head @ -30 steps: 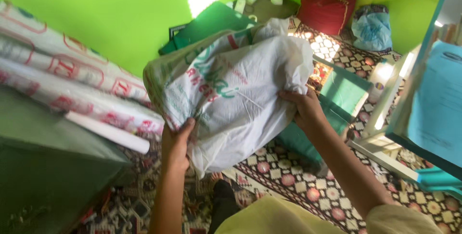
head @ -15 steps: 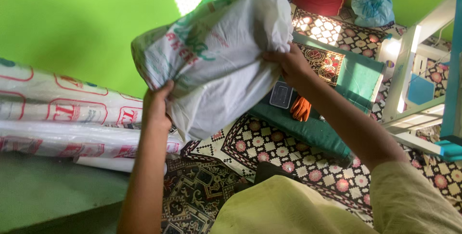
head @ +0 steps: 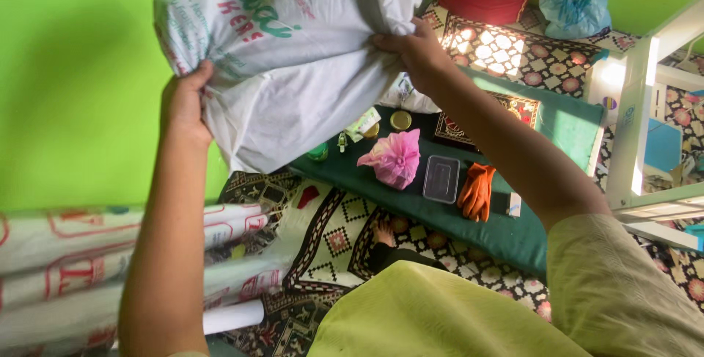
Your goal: The person repeatedly retrieves various items from a wall shelf and places them on a green mat on the floor. Items handled include a green container, a gold tin, a blue box, a white packet, and several plastic bags. The person also wipes a black shelf with a cloth.
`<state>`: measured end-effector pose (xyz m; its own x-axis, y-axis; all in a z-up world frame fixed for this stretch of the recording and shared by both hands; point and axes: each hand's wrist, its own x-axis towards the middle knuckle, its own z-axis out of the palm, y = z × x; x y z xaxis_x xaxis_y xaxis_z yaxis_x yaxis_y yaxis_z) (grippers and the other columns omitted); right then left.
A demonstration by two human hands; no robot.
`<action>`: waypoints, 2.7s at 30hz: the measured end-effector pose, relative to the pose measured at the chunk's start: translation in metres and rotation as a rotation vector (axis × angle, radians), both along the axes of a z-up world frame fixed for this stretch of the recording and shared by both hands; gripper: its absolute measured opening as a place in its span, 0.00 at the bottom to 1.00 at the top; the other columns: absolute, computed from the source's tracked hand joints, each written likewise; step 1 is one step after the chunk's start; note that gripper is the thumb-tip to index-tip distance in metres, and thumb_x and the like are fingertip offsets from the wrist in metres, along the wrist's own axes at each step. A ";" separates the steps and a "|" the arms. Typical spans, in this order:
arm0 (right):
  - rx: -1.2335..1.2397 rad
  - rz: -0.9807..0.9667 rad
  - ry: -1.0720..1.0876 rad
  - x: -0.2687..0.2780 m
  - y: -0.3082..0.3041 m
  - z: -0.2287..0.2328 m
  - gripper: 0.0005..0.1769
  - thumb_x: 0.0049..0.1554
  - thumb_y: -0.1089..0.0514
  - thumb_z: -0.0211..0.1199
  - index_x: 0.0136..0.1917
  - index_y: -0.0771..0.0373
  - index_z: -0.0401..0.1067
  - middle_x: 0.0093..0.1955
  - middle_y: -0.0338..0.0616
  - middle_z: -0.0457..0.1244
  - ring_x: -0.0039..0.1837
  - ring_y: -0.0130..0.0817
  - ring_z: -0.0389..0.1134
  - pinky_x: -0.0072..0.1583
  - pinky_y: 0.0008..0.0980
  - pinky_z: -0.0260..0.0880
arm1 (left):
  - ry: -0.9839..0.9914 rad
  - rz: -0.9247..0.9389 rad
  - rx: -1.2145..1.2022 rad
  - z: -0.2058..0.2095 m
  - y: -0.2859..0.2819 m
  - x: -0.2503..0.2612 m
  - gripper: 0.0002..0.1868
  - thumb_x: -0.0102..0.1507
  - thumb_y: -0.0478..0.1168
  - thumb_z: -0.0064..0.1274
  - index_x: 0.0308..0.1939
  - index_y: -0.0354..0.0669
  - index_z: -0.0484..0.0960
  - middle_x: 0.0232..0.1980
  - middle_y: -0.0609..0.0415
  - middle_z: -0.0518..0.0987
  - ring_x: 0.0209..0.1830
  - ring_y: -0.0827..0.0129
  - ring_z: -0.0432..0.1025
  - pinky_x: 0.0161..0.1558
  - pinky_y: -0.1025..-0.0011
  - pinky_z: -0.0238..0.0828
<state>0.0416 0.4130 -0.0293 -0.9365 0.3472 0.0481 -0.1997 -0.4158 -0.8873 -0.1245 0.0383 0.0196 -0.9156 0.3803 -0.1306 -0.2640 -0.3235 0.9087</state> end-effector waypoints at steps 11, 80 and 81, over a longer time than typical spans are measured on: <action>0.199 -0.261 -0.281 -0.216 0.041 -0.090 0.18 0.55 0.65 0.69 0.59 0.67 0.74 0.51 0.47 0.71 0.49 0.33 0.70 0.53 0.32 0.72 | -0.013 0.144 0.064 -0.110 0.058 -0.163 0.25 0.68 0.39 0.55 0.69 0.35 0.71 0.62 0.46 0.78 0.58 0.58 0.74 0.60 0.59 0.75; 0.604 -0.230 -0.824 -0.423 -0.122 -0.428 0.55 0.47 0.56 0.75 0.80 0.61 0.48 0.80 0.55 0.46 0.79 0.49 0.52 0.75 0.41 0.56 | 0.024 0.417 -1.105 -0.487 0.003 -0.266 0.53 0.61 0.44 0.64 0.79 0.29 0.46 0.81 0.27 0.46 0.82 0.39 0.44 0.78 0.53 0.43; 0.597 -0.215 -0.812 -0.417 -0.123 -0.412 0.54 0.48 0.56 0.74 0.80 0.61 0.49 0.80 0.55 0.47 0.78 0.49 0.52 0.74 0.42 0.57 | 0.052 0.388 -1.092 -0.471 0.014 -0.263 0.52 0.60 0.44 0.64 0.78 0.29 0.48 0.80 0.30 0.50 0.82 0.42 0.47 0.77 0.54 0.45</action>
<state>-0.3752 0.2898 -0.4410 -0.6843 0.6385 -0.3521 0.5345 0.1107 -0.8379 -0.3876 0.0519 -0.4518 -0.9598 -0.2195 -0.1752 -0.2734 0.5885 0.7609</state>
